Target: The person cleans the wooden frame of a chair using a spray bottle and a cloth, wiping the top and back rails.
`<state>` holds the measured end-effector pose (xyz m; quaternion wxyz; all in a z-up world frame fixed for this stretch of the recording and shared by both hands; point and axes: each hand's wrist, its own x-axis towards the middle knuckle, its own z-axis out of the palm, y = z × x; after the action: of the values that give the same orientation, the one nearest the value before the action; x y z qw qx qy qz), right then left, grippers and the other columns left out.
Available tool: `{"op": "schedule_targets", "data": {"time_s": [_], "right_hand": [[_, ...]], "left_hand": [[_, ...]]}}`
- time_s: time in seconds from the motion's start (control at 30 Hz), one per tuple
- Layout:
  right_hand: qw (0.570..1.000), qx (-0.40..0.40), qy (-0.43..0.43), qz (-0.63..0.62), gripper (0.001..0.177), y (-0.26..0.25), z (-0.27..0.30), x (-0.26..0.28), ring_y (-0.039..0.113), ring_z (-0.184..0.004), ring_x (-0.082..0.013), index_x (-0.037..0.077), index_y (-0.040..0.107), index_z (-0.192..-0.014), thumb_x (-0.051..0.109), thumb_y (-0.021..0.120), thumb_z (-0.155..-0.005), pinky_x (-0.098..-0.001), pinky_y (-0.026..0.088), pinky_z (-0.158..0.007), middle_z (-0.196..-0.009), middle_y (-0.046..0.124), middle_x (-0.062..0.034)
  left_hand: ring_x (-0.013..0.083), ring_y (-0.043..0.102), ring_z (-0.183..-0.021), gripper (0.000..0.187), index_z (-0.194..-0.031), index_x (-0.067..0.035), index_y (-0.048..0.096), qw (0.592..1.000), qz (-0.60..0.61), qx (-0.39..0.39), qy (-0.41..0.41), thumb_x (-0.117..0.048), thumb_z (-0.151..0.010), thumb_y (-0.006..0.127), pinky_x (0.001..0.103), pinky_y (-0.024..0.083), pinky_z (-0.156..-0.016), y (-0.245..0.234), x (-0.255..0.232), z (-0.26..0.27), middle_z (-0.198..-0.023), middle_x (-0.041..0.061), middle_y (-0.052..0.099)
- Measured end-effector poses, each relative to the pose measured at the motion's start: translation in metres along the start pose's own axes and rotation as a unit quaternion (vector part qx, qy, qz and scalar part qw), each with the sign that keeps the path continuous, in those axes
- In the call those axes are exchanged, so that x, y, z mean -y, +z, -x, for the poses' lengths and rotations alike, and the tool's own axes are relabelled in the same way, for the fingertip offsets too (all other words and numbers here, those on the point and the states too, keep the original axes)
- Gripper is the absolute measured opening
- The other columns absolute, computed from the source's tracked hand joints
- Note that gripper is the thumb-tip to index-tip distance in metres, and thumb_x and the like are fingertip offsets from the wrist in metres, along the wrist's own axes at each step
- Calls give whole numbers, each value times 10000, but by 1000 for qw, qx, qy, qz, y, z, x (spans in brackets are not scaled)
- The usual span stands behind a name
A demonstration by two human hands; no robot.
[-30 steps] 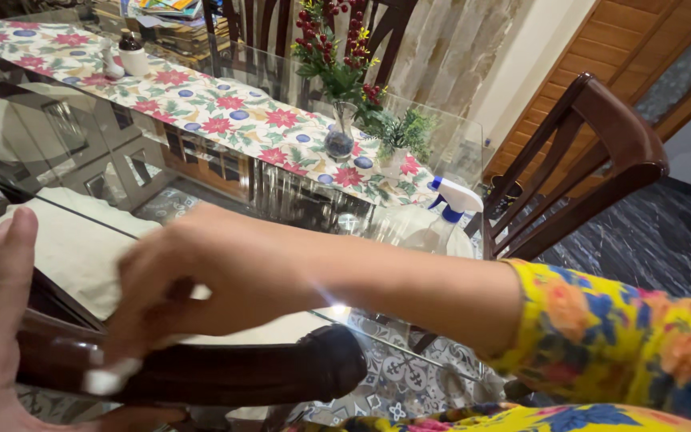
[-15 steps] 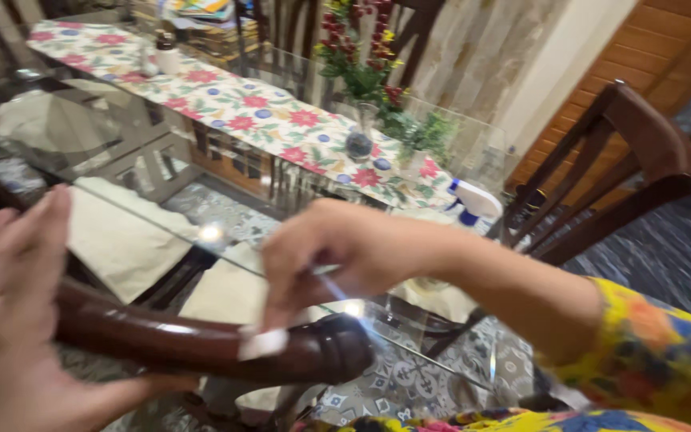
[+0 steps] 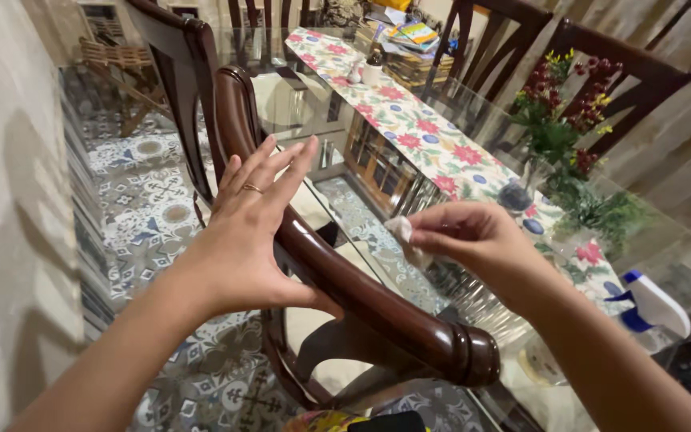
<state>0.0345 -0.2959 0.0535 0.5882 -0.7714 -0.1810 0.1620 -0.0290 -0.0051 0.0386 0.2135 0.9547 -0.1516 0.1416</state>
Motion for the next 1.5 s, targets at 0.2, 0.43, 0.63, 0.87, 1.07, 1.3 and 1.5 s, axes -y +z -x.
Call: {"op": "schedule_targets", "data": {"time_s": [0.2,0.43,0.63,0.87,1.07,1.3,1.5], "right_hand": [[996,86,-29,-13,166,13,-1,5,691,-743,-163,22,807,-1016,121,743,-898,-308,588,-701,-864,788,-115],[935,272,-198,108,67,1,25,40,722,-872,-156,35,789,-958,64,774,-900,-291,611,-766,-942,783,-94],[953,180,-136,204,57,30,25,51,818,-841,-113,75,790,-876,122,758,-875,-293,638,-808,-905,835,-50],[975,143,-93,143,83,69,-16,61,759,-849,-121,52,789,-921,113,759,-873,-281,651,-814,-924,814,-80],[914,228,-176,284,68,21,26,63,793,-813,-100,117,807,-930,165,786,-888,-242,657,-721,-874,815,3],[940,187,-138,249,39,42,21,59,797,-808,-91,118,808,-906,143,780,-897,-285,630,-772,-879,823,-1],[971,111,-104,182,43,72,-5,66,809,-868,-100,58,787,-876,94,771,-859,-282,624,-830,-917,841,-34]], "left_hand": [[270,-33,-1541,1700,-1643,-264,-36,999,20,-29,1,-791,-325,899,464,2,-1171,1,0,1,-1722,75,105],[292,-62,-1563,1691,-1642,-264,-42,1000,9,-23,2,-805,-341,895,466,0,-1168,3,0,0,-1728,74,90],[291,-60,-1543,1677,-1643,-255,-33,1000,5,-22,7,-801,-362,902,486,-4,-1166,1,-1,1,-1713,105,107],[281,-3,-1573,1540,-1629,-227,7,997,-19,-49,52,-671,-450,893,479,-3,-1267,2,7,3,-1677,102,183],[322,-39,-1585,1638,-1641,-228,-41,999,12,-33,39,-673,-402,933,488,-17,-1147,3,4,0,-1713,122,120],[293,-16,-1555,1584,-1616,-235,-24,999,-3,-36,25,-617,-395,910,476,-10,-1180,2,3,-1,-1665,97,155],[295,3,-1553,1602,-1596,-224,-12,998,0,-42,48,-813,-404,881,478,-31,-1239,2,4,2,-1655,106,180]]}}
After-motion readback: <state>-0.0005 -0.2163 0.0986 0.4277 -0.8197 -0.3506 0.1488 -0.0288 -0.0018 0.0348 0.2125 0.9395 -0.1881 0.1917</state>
